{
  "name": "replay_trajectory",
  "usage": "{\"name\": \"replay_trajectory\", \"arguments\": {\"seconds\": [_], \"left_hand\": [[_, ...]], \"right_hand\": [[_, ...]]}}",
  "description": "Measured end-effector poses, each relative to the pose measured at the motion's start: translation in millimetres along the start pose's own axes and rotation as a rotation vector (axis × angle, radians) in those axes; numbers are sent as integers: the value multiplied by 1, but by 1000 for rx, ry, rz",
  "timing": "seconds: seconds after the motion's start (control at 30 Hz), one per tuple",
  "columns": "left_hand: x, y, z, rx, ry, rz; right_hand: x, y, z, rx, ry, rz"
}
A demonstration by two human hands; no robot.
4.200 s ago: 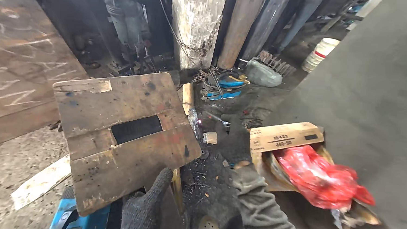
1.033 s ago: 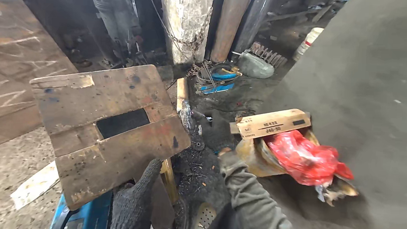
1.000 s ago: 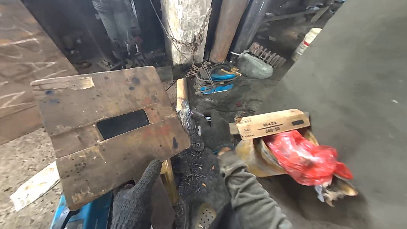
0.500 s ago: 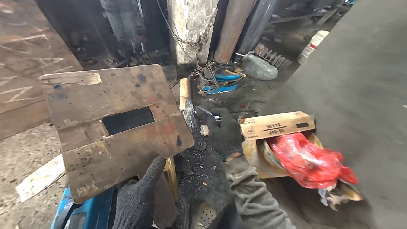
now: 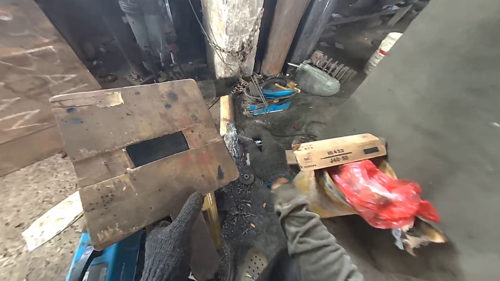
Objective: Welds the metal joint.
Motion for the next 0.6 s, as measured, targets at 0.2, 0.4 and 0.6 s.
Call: {"name": "replay_trajectory", "arguments": {"seconds": [0.2,0.4,0.6], "left_hand": [[-1,2,-2,44,-58,-37],[0,2,-2,67,-86,-55],[0,1,-2,48,-15,-37]], "right_hand": [[-4,3,-5,-68,-35,67],[-16,-1,-15,-44,-42,69],[0,2,2,-16,2,-24]]}}
Point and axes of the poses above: each hand's wrist, its own y-axis towards the middle knuckle, its own x-axis out of the palm, z = x × y, the point moved 4 cm from there along y, towards the middle knuckle, and after that the axes turned 14 degrees about -x, right-handed, at the moved point
